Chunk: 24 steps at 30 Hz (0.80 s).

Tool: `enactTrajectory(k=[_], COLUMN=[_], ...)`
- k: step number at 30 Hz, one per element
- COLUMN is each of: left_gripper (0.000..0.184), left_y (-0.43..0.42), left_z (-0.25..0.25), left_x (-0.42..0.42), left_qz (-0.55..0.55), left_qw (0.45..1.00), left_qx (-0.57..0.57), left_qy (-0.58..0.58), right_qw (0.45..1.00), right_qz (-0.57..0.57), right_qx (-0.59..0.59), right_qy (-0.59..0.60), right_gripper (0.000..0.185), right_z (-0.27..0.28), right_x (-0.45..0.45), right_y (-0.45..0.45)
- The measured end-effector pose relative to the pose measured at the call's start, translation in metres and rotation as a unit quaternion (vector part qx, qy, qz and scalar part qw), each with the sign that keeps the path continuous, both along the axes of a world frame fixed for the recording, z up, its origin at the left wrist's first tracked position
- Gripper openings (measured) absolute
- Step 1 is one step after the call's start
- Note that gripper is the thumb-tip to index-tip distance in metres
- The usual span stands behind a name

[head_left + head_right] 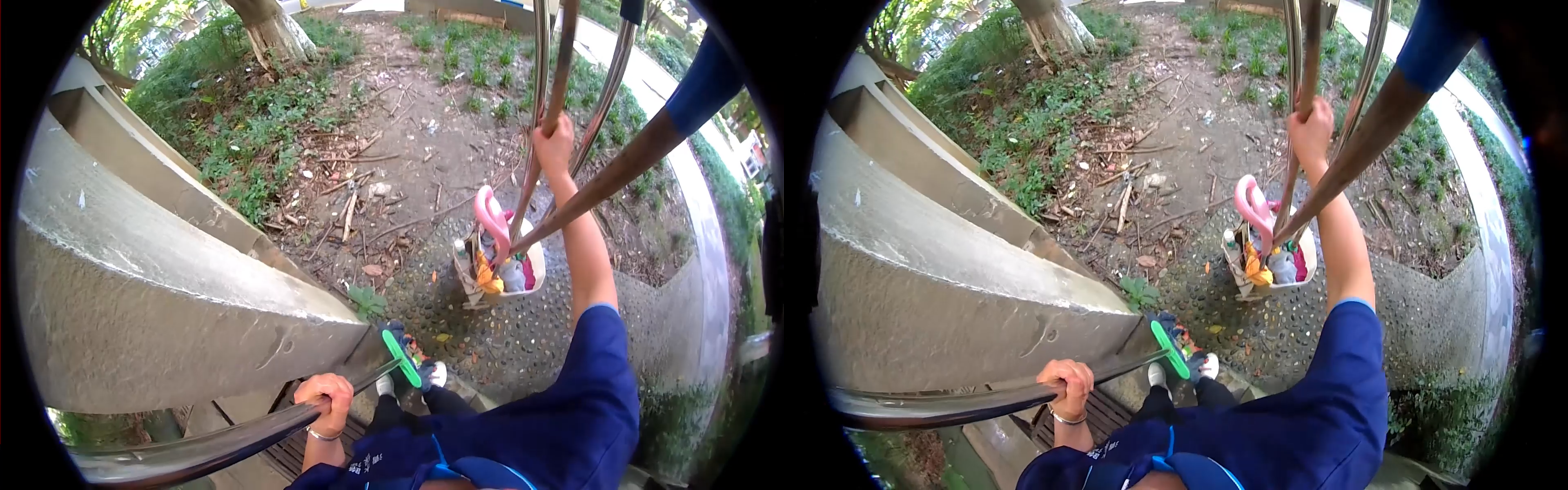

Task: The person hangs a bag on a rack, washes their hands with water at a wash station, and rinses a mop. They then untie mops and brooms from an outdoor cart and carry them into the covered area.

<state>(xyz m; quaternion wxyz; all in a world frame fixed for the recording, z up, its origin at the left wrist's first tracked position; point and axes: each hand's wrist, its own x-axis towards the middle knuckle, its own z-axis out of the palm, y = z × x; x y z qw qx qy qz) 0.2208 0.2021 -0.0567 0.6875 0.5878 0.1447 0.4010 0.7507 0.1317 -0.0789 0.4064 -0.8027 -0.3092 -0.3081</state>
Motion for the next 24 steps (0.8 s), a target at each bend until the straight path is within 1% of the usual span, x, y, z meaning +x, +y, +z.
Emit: enactTrajectory(k=[1,2,4,6,7,8,10,12,13,14,16,18,22,24], left_gripper=[0.017,0.017,0.016,0.018,0.019,0.019,0.020,0.020,0.020,0.021,0.021,0.020,0.017,0.016], left_y=[0.000,0.001,-0.003,0.000,0.000,0.001,0.004,0.004,0.003,0.003,0.007,0.010,0.015,0.020], left_z=[0.000,0.001,0.006,0.002,0.002,0.001,-0.002,-0.004,-0.004,-0.003,-0.003,-0.003,0.004,0.006], left_x=[-0.001,-0.001,0.002,-0.001,-0.001,0.000,0.001,0.003,0.003,0.004,0.005,0.006,0.011,0.012], left_qz=[-0.001,-0.005,0.019,0.000,-0.003,-0.003,-0.005,-0.010,-0.018,-0.026,-0.049,-0.077,-0.116,-0.141], left_qw=[1.000,0.999,0.999,0.998,0.998,0.998,0.999,0.998,0.998,0.998,0.997,0.994,0.987,0.982], left_qx=[0.014,0.027,0.043,0.052,0.052,0.054,0.043,0.044,0.036,0.029,0.032,0.033,0.019,0.013], left_qy=[-0.012,-0.021,-0.023,-0.026,-0.024,-0.028,-0.033,-0.040,-0.041,-0.044,-0.060,-0.076,-0.109,-0.128], right_qw=[0.993,0.988,0.963,0.921,0.926,0.945,0.869,0.897,0.879,0.872,0.898,0.867,0.891,0.908], right_qz=[-0.085,-0.029,0.022,0.094,0.102,0.134,0.157,0.142,0.158,0.183,0.129,0.198,0.210,0.169], right_qx=[0.076,0.125,0.239,0.270,0.220,0.192,0.371,0.323,0.322,0.339,0.344,0.385,0.370,0.369], right_qy=[-0.037,0.083,0.125,0.264,0.289,0.227,0.287,0.266,0.313,0.301,0.241,0.247,0.157,0.103], right_gripper=[0.016,0.014,0.015,0.019,0.017,0.017,0.019,0.022,0.025,0.026,0.025,0.027,0.030,0.032], right_z=[0.004,0.008,0.003,-0.012,-0.011,-0.022,-0.033,-0.032,-0.021,-0.024,0.018,0.073,0.173,0.212], right_x=[-0.004,-0.009,-0.026,-0.030,-0.035,-0.032,-0.046,-0.057,-0.067,-0.062,-0.091,-0.125,-0.198,-0.232], right_y=[0.006,-0.002,-0.018,-0.045,-0.060,-0.074,-0.091,-0.118,-0.127,-0.140,-0.156,-0.166,-0.175,-0.173])
